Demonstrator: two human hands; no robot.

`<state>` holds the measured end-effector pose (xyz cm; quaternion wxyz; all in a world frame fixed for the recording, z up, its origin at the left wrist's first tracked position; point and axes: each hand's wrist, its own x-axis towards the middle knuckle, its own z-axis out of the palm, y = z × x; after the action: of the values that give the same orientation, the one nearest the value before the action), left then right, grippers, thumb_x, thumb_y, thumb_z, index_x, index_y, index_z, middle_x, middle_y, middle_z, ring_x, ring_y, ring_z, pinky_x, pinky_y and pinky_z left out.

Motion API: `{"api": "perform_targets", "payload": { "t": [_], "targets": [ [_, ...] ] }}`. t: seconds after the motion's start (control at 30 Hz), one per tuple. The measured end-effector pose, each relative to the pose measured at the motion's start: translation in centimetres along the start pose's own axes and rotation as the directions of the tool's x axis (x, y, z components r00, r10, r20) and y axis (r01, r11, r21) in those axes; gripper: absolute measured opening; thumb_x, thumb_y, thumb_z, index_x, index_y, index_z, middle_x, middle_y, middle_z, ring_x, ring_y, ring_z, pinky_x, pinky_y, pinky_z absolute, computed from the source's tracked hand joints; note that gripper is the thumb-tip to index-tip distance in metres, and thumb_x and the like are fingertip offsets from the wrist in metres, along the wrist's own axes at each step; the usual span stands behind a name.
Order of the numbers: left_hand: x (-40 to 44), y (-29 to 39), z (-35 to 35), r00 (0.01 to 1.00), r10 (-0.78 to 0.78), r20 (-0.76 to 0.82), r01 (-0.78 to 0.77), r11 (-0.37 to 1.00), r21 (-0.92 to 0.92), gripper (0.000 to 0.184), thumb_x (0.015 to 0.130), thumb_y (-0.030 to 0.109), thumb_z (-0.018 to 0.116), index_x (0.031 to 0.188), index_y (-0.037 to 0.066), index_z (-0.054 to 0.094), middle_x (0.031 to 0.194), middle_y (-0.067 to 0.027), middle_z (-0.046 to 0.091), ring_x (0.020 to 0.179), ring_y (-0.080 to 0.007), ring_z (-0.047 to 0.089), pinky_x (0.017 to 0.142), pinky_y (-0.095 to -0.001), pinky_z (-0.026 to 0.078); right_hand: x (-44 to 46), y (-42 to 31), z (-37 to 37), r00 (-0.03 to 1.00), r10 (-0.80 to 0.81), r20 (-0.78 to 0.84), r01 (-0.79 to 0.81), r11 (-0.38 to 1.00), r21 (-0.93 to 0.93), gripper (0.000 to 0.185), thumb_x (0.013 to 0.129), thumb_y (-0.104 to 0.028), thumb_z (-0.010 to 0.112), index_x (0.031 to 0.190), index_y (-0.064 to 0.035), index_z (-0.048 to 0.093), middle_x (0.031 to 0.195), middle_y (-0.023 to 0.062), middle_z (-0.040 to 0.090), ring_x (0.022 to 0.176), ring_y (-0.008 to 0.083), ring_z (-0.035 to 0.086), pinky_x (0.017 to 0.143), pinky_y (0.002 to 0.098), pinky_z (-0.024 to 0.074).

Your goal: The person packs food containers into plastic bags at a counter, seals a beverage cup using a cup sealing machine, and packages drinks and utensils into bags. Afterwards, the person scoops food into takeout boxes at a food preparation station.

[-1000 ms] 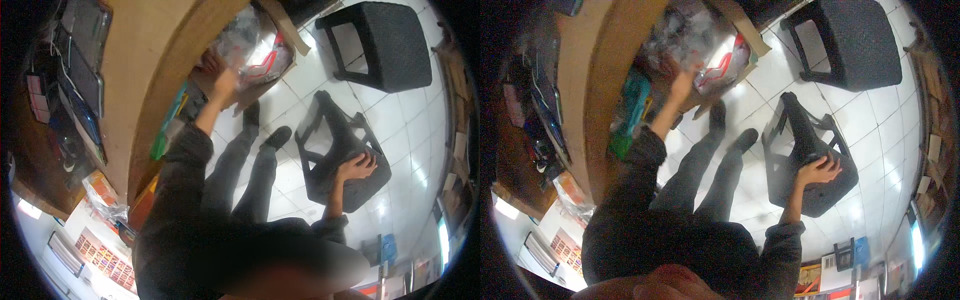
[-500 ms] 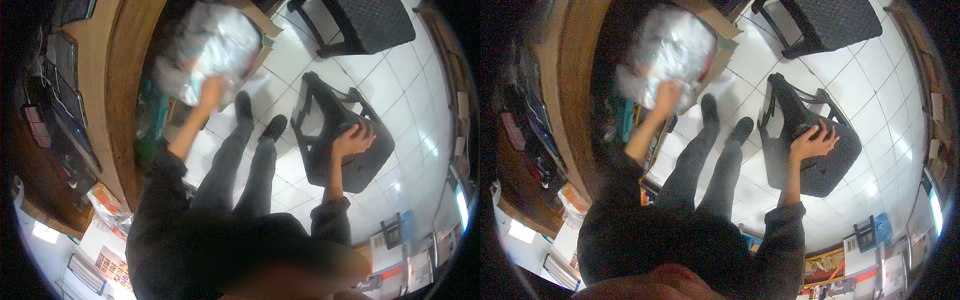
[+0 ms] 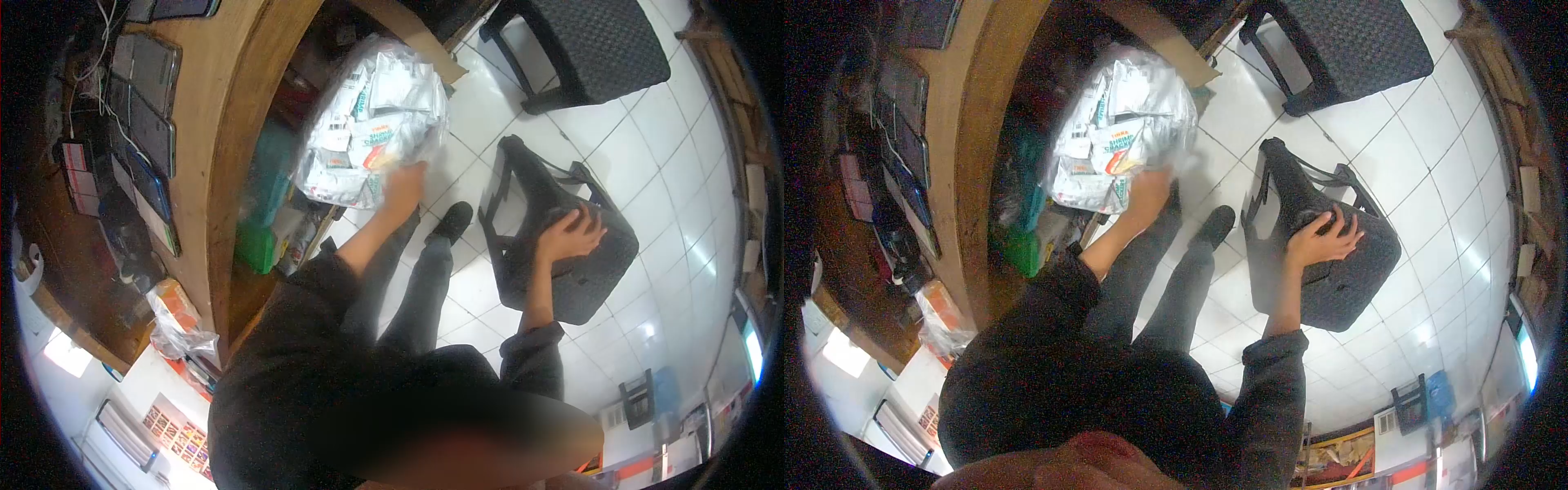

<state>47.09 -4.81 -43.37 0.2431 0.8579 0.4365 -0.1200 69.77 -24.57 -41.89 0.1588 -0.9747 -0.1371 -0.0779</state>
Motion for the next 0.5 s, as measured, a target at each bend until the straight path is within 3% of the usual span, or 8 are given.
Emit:
{"api": "perform_targets", "payload": {
  "t": [0.17,0.2,0.27,0.3,0.37,0.4,0.43,0.5],
  "targets": [
    [3.1,-3.9,-0.2,0.996,0.024,0.086,-0.032,0.996,0.088,0.025,0.074,0.004,0.052,0.096,0.007,0.062,0.074,-0.0154,0.062,0.074,-0.0331,0.061,0.065,-0.0439,0.048,-0.1,0.4,0.3,1.0,-0.002,-0.015,0.002,1.0,0.008,0.031,0.092,-0.036,0.042,0.107,-0.0151,0.06,0.131,0.0085,0.042,0.131,0.0336,0.025,0.105,0.0534,0.0144],
    [4.3,-7.2,0.6,0.95,0.311,-0.042,-0.307,0.948,0.085,0.022,0.074,0.005,0.052,0.094,0.006,0.062,0.075,-0.0159,0.062,0.074,-0.0335,0.061,0.065,-0.044,0.048,-0.1,0.2,0.2,1.0,0.008,-0.02,-0.008,1.0,0.01,0.031,0.092,-0.035,0.043,0.107,-0.0152,0.06,0.131,0.0079,0.043,0.131,0.0337,0.025,0.105,0.0533,0.0151],
    [5.4,-9.0,-3.1,0.936,0.309,-0.167,-0.307,0.951,0.038,0.019,0.075,0.007,0.052,0.091,0.005,0.061,0.077,-0.017,0.061,0.075,-0.0346,0.061,0.066,-0.0444,0.048,-0.2,0.5,0.4,1.0,-0.009,-0.029,0.009,1.0,-0.003,0.03,0.092,-0.035,0.043,0.107,-0.0152,0.06,0.13,0.0078,0.043,0.131,0.0338,0.026,0.104,0.0534,0.0169],
    [5.9,-8.2,-7.3,0.988,0.026,-0.153,-0.034,0.998,-0.049,0.018,0.076,0.008,0.052,0.091,0.004,0.06,0.08,-0.0175,0.061,0.076,-0.0352,0.061,0.066,-0.0446,0.048,-0.2,0.6,0.5,0.999,-0.019,-0.041,0.018,1.0,-0.023,0.03,0.091,-0.035,0.044,0.107,-0.0152,0.06,0.13,0.0077,0.044,0.13,0.0339,0.027,0.103,0.0535,0.0187],
    [5.6,-11.3,-8.1,0.941,-0.296,-0.166,0.281,0.954,-0.106,0.024,0.078,0.014,0.054,0.099,0.002,0.056,0.079,-0.0172,0.061,0.071,-0.036,0.061,0.059,-0.0444,0.048,0.1,1.2,0.2,0.998,-0.068,0.003,0.068,0.989,-0.135,0.033,0.093,-0.037,0.04,0.105,-0.0136,0.06,0.129,0.0098,0.044,0.128,0.0341,0.031,0.097,0.053,0.0274],
    [4.4,-12.4,-7.8,0.958,-0.094,-0.272,0.097,0.995,-0.005,0.027,0.078,0.017,0.056,0.1,0.002,0.056,0.082,-0.018,0.061,0.075,-0.0347,0.061,0.061,-0.0438,0.048,0.5,1.2,0.3,0.993,-0.114,0.03,0.118,0.98,-0.161,0.035,0.094,-0.038,0.037,0.104,-0.0131,0.059,0.128,0.0108,0.045,0.127,0.0343,0.032,0.095,0.0526,0.0305],
    [2.4,-12.3,-8.0,0.93,0.105,-0.351,-0.062,0.989,0.131,0.03,0.077,0.019,0.058,0.101,0.002,0.056,0.085,-0.0188,0.061,0.078,-0.0334,0.061,0.063,-0.0431,0.048,0.1,0.0,0.1,0.99,-0.144,0.006,0.134,0.906,-0.401,0.024,0.092,-0.029,0.044,0.103,-0.0142,0.059,0.121,0.0079,0.052,0.119,0.0325,0.043,0.094,0.0486,0.0346],
    [-1.5,-8.1,-9.0,0.825,-0.228,-0.517,0.196,0.974,-0.118,0.03,0.075,0.018,0.059,0.101,0.004,0.058,0.097,-0.0203,0.057,0.098,-0.0315,0.053,0.084,-0.0439,0.04,0.6,0.3,-1.1,0.939,-0.285,0.195,0.343,0.713,-0.611,0.026,0.093,-0.031,0.043,0.107,-0.013,0.057,0.114,0.0109,0.056,0.111,0.0305,0.05,0.094,0.0411,0.0394]
  ]
}}
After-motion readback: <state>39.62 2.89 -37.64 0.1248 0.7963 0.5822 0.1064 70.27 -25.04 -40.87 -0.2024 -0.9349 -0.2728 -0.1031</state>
